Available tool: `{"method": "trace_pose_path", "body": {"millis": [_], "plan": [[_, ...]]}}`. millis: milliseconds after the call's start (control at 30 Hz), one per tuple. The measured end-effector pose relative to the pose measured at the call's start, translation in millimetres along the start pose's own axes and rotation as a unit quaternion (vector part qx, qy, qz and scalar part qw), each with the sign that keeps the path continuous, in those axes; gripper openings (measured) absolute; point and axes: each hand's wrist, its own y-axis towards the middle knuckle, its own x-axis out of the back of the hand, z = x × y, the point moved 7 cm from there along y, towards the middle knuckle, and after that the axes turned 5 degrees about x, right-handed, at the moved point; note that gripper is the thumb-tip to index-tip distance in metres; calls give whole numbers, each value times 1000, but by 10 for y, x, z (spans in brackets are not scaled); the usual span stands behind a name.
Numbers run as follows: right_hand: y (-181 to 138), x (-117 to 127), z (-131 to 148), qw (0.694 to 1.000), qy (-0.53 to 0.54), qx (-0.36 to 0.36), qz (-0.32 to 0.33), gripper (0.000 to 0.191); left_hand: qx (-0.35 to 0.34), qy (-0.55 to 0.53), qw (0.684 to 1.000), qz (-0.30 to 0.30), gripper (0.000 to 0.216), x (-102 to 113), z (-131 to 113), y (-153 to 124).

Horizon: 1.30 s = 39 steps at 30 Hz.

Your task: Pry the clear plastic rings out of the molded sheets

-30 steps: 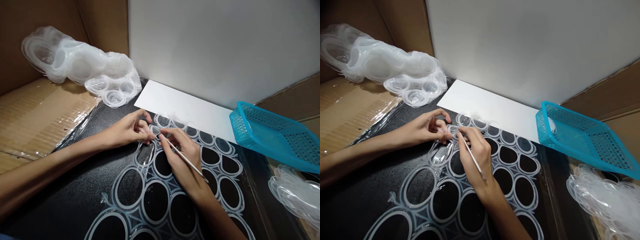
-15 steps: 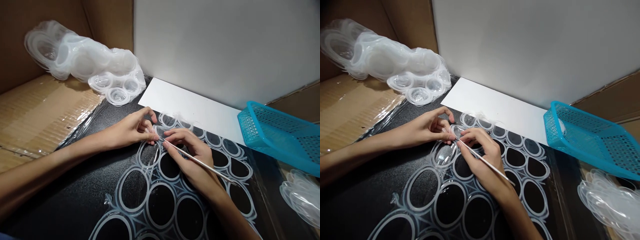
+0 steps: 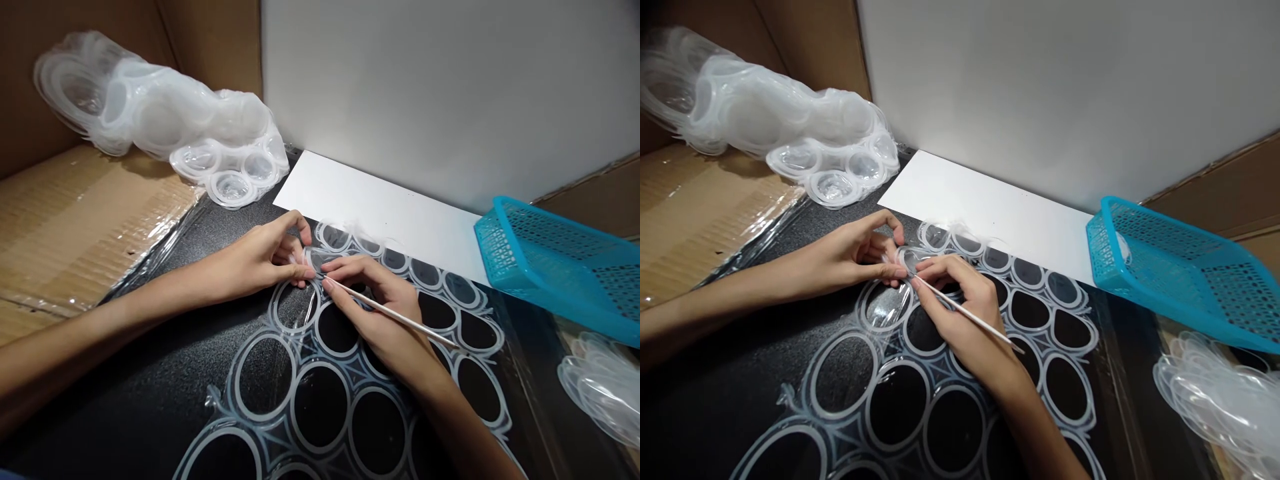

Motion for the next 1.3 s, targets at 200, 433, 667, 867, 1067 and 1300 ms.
{"method": "trace_pose_path", "body": {"millis": [200, 433, 667, 867, 1067, 1300], "plan": [[5, -17, 23, 1000, -9, 15, -1, 6, -9, 10, 1000, -6, 37, -1, -9, 1], [3, -66, 35, 999, -26, 37, 13, 8, -16, 0, 1000, -8, 34, -12, -12, -21], [-11, -139, 64, 994, -75, 74, 23, 9, -21, 11, 1000, -19, 35, 0, -43, -19], [13, -205, 63, 986, -120, 108, 47, 12, -5, -17, 1000, -3, 38, -14, 13, -5], [18, -149, 57, 990, -96, 106, 17, 13, 12, -38, 999, 20, 36, -11, 54, -8], [0, -131, 85, 982, -113, 152, 4, 13, 14, -54, 998, 30, 37, 3, 68, 8]]}}
